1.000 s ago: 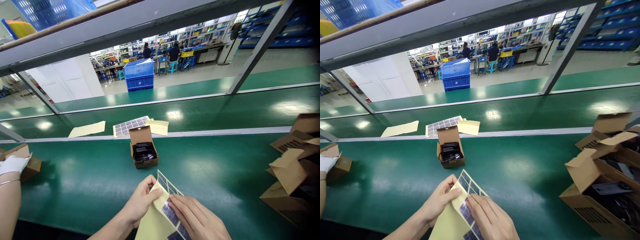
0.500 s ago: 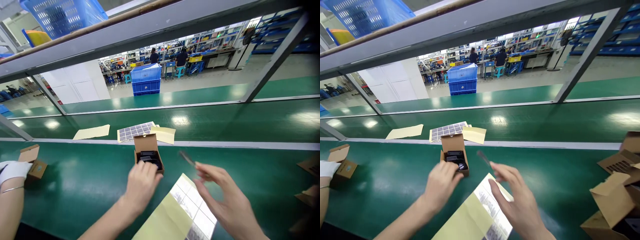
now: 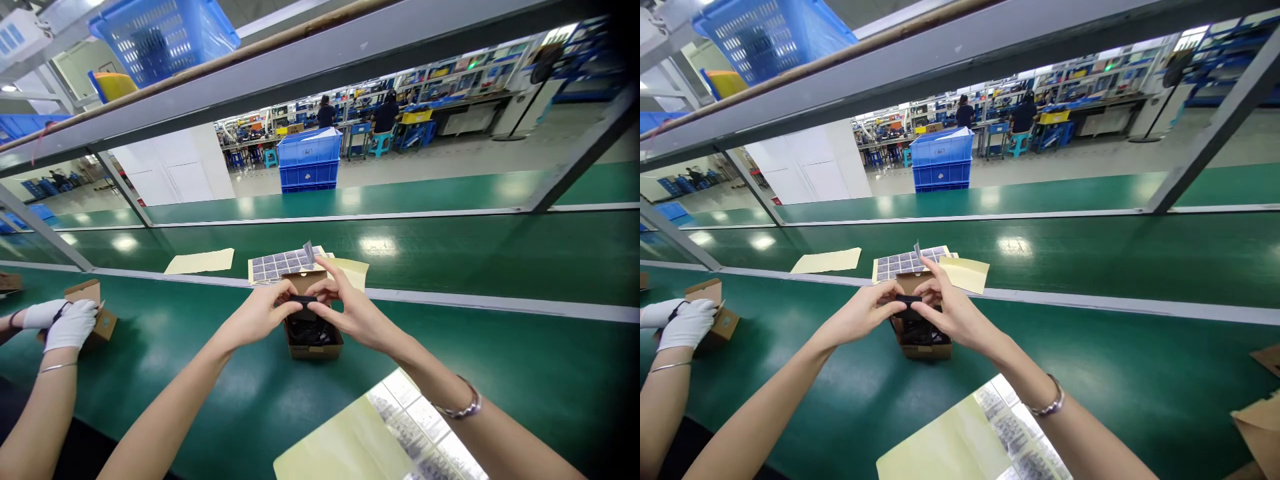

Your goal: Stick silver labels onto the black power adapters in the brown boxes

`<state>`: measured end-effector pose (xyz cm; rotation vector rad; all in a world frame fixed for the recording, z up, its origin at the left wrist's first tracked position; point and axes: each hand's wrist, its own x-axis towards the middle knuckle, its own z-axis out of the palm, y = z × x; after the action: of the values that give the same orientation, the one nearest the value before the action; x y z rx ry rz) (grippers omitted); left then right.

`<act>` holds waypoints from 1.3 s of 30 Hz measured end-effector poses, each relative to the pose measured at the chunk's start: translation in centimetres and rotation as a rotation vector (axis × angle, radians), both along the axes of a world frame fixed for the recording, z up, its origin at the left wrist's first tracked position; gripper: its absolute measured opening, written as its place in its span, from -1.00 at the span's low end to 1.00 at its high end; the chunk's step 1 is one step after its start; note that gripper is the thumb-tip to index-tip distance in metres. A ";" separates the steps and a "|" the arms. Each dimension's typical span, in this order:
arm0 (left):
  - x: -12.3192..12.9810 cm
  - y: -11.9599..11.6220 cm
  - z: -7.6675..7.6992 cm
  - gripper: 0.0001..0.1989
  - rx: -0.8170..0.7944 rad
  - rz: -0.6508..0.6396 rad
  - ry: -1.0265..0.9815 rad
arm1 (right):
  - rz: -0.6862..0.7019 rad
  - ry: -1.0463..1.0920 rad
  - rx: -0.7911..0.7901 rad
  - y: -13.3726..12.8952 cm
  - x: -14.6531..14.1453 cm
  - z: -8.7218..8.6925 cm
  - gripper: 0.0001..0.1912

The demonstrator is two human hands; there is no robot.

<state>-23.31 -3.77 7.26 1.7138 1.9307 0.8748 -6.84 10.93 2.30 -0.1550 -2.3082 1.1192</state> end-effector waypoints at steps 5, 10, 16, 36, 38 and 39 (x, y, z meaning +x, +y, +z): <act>2.0 -0.3 -0.7 -0.86 0.269 0.266 0.227 | -0.315 0.066 0.015 -2.2 -0.5 2.2 -0.27; 4.4 -0.8 -2.6 -0.56 0.027 0.217 -0.313 | -0.529 0.185 0.251 -6.1 0.4 -0.2 -0.32; 2.2 -1.3 -1.0 -0.55 -0.212 0.032 -0.730 | -0.144 0.181 0.400 -5.1 2.7 1.9 -0.11; -0.4 -2.0 -1.1 -0.58 0.343 0.129 0.101 | -0.404 0.198 -0.145 0.8 2.9 4.3 -0.49; -0.2 -2.3 -1.4 -0.58 0.366 0.148 0.091 | -0.406 0.237 -0.153 0.0 3.2 4.8 -0.69; 0.0 -2.5 -1.7 -0.58 0.376 0.148 0.084 | -0.356 0.222 -0.198 -0.6 3.2 5.0 -0.73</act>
<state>-23.33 -6.27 5.58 1.8519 2.0700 1.3106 -3.64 10.30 7.28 -0.4724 -1.8815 1.1136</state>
